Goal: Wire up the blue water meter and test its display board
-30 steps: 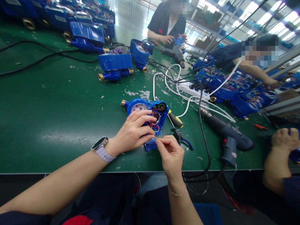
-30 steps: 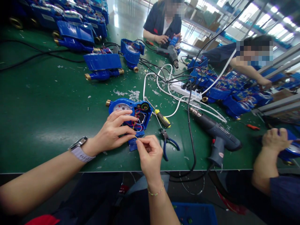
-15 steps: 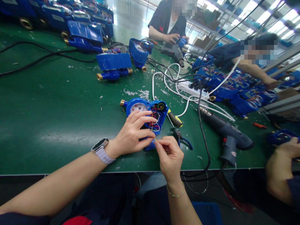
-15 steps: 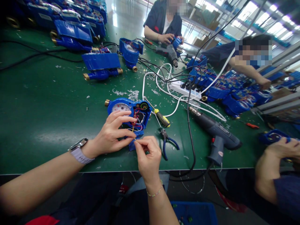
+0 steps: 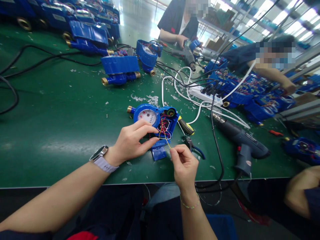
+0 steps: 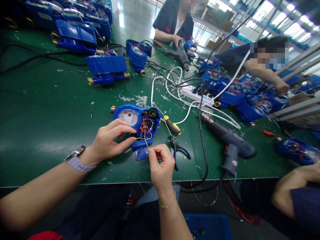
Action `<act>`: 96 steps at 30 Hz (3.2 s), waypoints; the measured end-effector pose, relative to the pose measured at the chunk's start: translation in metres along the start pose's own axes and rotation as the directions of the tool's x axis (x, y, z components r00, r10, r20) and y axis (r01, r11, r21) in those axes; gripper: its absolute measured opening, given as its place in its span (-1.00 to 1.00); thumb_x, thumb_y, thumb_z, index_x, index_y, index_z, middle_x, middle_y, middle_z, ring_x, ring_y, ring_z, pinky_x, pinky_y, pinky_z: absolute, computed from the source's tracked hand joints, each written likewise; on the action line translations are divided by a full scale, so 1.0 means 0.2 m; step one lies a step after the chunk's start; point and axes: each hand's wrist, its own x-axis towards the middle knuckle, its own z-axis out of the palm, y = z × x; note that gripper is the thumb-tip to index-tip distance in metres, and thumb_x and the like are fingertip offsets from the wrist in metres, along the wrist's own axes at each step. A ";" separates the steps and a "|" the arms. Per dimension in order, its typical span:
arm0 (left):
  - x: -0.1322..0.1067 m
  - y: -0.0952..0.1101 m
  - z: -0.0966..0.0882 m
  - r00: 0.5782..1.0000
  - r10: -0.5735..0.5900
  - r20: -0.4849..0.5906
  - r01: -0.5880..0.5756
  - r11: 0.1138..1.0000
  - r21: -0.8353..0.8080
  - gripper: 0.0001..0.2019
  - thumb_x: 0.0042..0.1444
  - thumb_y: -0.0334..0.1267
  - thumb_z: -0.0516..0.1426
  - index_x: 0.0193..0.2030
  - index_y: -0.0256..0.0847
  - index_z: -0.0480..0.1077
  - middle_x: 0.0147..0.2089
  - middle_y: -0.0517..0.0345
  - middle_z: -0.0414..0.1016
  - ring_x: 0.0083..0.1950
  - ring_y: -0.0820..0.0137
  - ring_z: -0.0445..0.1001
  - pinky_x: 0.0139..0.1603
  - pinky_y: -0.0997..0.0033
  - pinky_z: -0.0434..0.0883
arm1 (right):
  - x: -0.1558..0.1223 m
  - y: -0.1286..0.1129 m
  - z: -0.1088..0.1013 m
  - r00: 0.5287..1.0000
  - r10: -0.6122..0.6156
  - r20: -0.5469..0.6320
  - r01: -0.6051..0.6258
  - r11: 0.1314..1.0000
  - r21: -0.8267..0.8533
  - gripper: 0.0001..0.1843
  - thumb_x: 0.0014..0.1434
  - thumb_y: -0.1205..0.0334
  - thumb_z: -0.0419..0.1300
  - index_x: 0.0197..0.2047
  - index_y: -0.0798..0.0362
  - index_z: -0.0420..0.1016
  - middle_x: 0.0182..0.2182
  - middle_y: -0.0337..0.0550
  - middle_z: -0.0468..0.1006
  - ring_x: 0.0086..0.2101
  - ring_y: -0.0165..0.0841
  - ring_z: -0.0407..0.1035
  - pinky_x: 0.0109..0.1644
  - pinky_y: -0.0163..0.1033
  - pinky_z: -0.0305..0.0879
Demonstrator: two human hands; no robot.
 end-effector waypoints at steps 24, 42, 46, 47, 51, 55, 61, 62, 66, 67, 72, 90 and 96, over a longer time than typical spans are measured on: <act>0.01 0.07 0.06 0.861 -0.391 0.326 0.491 0.805 -0.333 -0.92 0.14 -0.38 0.11 -0.30 -0.28 0.44 -0.50 0.30 0.39 -0.60 0.61 0.16 -0.61 0.61 0.14 | 0.13 -0.01 0.03 0.968 -0.229 0.101 0.246 0.946 -0.211 -0.88 0.25 0.37 0.13 -0.21 0.02 0.48 -0.10 -0.09 0.41 -0.29 -0.40 0.38 -0.40 -0.32 0.34; 0.02 0.07 0.06 0.883 -0.377 0.281 0.464 0.796 -0.388 -0.92 0.12 -0.38 0.13 -0.35 -0.28 0.45 -0.44 0.23 0.47 -0.45 0.54 0.35 -0.43 0.58 0.30 | 0.17 -0.02 0.05 0.971 -0.166 0.173 0.174 0.984 -0.036 -0.90 0.31 0.32 0.06 -0.21 0.02 0.40 -0.10 -0.13 0.43 -0.36 -0.44 0.34 -0.35 -0.29 0.26; 0.01 0.07 0.06 0.886 -0.370 0.281 0.459 0.790 -0.406 -0.92 0.11 -0.38 0.13 -0.35 -0.29 0.45 -0.42 0.20 0.49 -0.43 0.53 0.38 -0.41 0.57 0.33 | 0.11 -0.02 0.03 0.958 -0.288 0.014 0.288 0.957 -0.046 -0.79 0.20 0.41 0.14 -0.10 -0.01 0.33 0.03 -0.11 0.34 -0.54 -0.56 0.20 -0.48 -0.30 0.22; 0.01 0.07 0.06 0.887 -0.367 0.280 0.456 0.793 -0.405 -0.93 0.11 -0.38 0.13 -0.36 -0.29 0.45 -0.42 0.20 0.49 -0.42 0.53 0.38 -0.40 0.57 0.33 | 0.10 -0.03 0.03 0.939 -0.344 0.022 0.344 0.935 -0.090 -0.80 0.17 0.43 0.16 -0.14 0.00 0.34 0.02 -0.10 0.35 -0.53 -0.55 0.20 -0.46 -0.30 0.25; 0.01 0.07 0.06 0.897 -0.353 0.268 0.435 0.816 -0.380 -0.93 0.09 -0.40 0.14 -0.37 -0.28 0.46 -0.43 0.20 0.50 -0.43 0.53 0.38 -0.39 0.56 0.34 | 0.10 -0.04 0.04 0.905 -0.410 0.111 0.425 0.876 -0.230 -0.83 0.17 0.46 0.16 -0.18 0.04 0.40 0.01 -0.04 0.36 -0.50 -0.52 0.24 -0.42 -0.27 0.32; 0.01 0.07 0.05 0.907 -0.338 0.250 0.410 0.845 -0.343 -0.92 0.08 -0.40 0.14 -0.38 -0.28 0.47 -0.43 0.19 0.51 -0.45 0.53 0.37 -0.40 0.54 0.34 | 0.11 -0.04 0.06 0.903 -0.416 0.104 0.428 0.860 -0.278 -0.87 0.20 0.43 0.16 -0.20 0.05 0.45 0.00 -0.02 0.38 -0.47 -0.49 0.30 -0.39 -0.25 0.38; 0.02 0.08 0.04 0.907 -0.344 0.244 0.410 0.854 -0.320 -0.91 0.07 -0.40 0.15 -0.41 -0.27 0.47 -0.45 0.21 0.50 -0.46 0.52 0.35 -0.42 0.55 0.32 | 0.11 -0.05 0.06 0.905 -0.407 0.127 0.426 0.865 -0.265 -0.88 0.23 0.41 0.15 -0.25 0.04 0.48 -0.03 -0.03 0.41 -0.38 -0.42 0.38 -0.31 -0.21 0.40; 0.02 0.08 0.04 0.903 -0.351 0.249 0.419 0.850 -0.320 -0.91 0.07 -0.40 0.15 -0.41 -0.26 0.47 -0.45 0.21 0.50 -0.46 0.52 0.35 -0.43 0.55 0.31 | 0.11 -0.05 0.06 0.921 -0.371 0.120 0.390 0.889 -0.241 -0.89 0.24 0.40 0.15 -0.26 0.03 0.48 -0.03 -0.05 0.40 -0.36 -0.41 0.38 -0.32 -0.22 0.39; 0.03 0.09 0.04 0.889 -0.366 0.277 0.446 0.831 -0.332 -0.92 0.07 -0.39 0.16 -0.41 -0.27 0.48 -0.45 0.20 0.49 -0.46 0.53 0.34 -0.45 0.56 0.29 | 0.11 -0.04 0.06 0.984 -0.152 0.089 0.158 0.985 -0.070 -0.92 0.22 0.33 0.18 -0.31 0.04 0.49 -0.07 -0.09 0.39 -0.35 -0.43 0.36 -0.41 -0.31 0.31; 0.03 0.09 0.04 0.884 -0.371 0.283 0.455 0.822 -0.343 -0.92 0.07 -0.39 0.16 -0.41 -0.27 0.48 -0.45 0.21 0.49 -0.47 0.54 0.33 -0.47 0.57 0.28 | 0.11 -0.04 0.06 0.991 -0.105 0.080 0.106 0.994 -0.018 -0.92 0.22 0.31 0.18 -0.32 0.05 0.48 -0.08 -0.10 0.39 -0.38 -0.44 0.35 -0.42 -0.32 0.29; 0.03 0.09 0.04 0.836 -0.448 0.318 0.547 0.724 -0.419 -0.93 0.04 -0.37 0.17 -0.43 -0.29 0.46 -0.50 0.23 0.44 -0.51 0.56 0.27 -0.53 0.59 0.23 | 0.13 -0.03 0.04 1.000 -0.006 -0.008 0.007 0.989 0.144 -0.85 0.25 0.21 0.16 -0.35 0.08 0.40 -0.16 -0.12 0.43 -0.58 -0.56 0.18 -0.54 -0.35 0.17; 0.02 0.07 0.06 0.802 -0.469 0.368 0.596 0.649 -0.472 -0.88 0.03 -0.29 0.18 -0.42 -0.32 0.48 -0.55 0.24 0.37 -0.53 0.54 0.24 -0.53 0.56 0.20 | 0.11 -0.05 0.07 0.948 -0.294 0.122 0.316 0.917 -0.246 -0.88 0.26 0.36 0.13 -0.24 0.04 0.49 -0.08 -0.07 0.43 -0.43 -0.46 0.34 -0.41 -0.27 0.37; 0.05 0.06 0.03 0.805 -0.524 0.279 0.591 0.667 -0.454 -0.80 0.10 -0.19 0.15 -0.41 -0.30 0.44 -0.49 0.17 0.44 -0.49 0.50 0.34 -0.49 0.53 0.28 | 0.11 -0.05 0.05 0.965 -0.247 0.085 0.260 0.941 -0.216 -0.90 0.26 0.35 0.14 -0.27 0.03 0.47 -0.11 -0.10 0.46 -0.27 -0.37 0.40 -0.35 -0.27 0.37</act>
